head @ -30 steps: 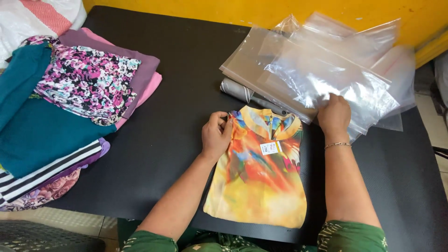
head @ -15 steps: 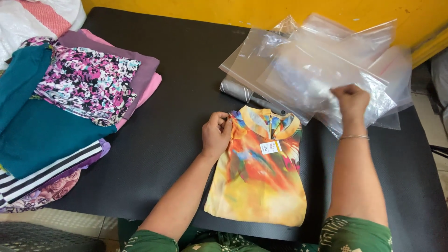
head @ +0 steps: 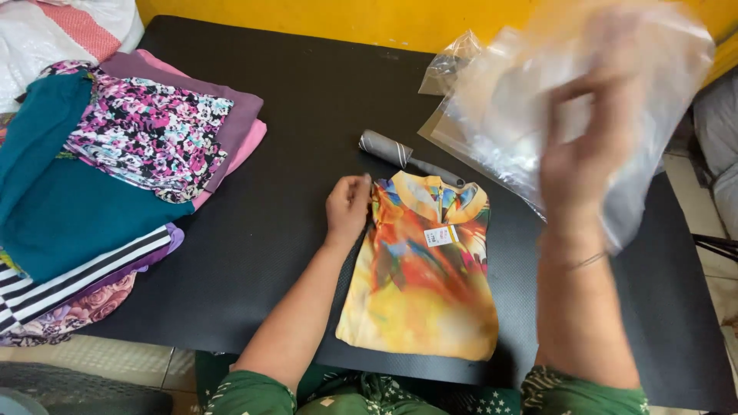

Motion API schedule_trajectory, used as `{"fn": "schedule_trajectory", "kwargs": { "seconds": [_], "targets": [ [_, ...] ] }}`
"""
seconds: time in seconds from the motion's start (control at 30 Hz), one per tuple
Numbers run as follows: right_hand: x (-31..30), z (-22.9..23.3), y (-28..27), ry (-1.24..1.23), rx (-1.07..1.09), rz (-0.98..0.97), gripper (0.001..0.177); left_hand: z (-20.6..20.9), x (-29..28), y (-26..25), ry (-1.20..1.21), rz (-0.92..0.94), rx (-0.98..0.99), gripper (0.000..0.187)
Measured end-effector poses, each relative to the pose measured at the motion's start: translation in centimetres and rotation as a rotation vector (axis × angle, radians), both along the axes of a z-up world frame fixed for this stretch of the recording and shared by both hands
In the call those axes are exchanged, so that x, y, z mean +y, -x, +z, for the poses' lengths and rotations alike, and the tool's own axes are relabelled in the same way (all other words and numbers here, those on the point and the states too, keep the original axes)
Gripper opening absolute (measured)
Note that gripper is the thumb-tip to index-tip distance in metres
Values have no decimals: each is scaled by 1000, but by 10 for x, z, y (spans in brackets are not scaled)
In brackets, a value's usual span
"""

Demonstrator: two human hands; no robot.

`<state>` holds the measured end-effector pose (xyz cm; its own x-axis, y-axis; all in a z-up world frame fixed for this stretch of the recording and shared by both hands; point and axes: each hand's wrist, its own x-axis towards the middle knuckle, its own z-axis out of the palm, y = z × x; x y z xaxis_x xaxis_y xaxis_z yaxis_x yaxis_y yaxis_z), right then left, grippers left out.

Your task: Folding a multi-colored dress, cleaning it with a lint roller, and placing it into a plastic shipping bag.

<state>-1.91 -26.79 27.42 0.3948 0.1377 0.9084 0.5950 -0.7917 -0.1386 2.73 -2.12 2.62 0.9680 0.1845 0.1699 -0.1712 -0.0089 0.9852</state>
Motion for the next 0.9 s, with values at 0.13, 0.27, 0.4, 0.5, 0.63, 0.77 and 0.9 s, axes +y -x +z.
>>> {"fn": "schedule_trajectory", "kwargs": {
  "seconds": [0.13,0.27,0.4,0.5,0.63,0.77,0.9],
  "targets": [
    [103,-36,35,128,76,152,16,30,20,-7,445,-303,378,74],
    [146,-86,62,599,375,287,33,42,62,-5,787,-610,324,94],
    [141,-264,55,420,125,438,29,42,53,7,387,-802,-19,91],
    [120,-194,73,567,467,318,42,58,52,19,193,-816,-157,67],
    [115,-107,84,755,1000,102,63,88,71,22,68,-531,-277,53],
    [94,-73,97,-410,1134,813,81,151,103,41,-34,-259,-457,38],
    [71,-83,92,-1098,988,1184,108,203,134,55,-394,-151,-717,33]
  ]
}}
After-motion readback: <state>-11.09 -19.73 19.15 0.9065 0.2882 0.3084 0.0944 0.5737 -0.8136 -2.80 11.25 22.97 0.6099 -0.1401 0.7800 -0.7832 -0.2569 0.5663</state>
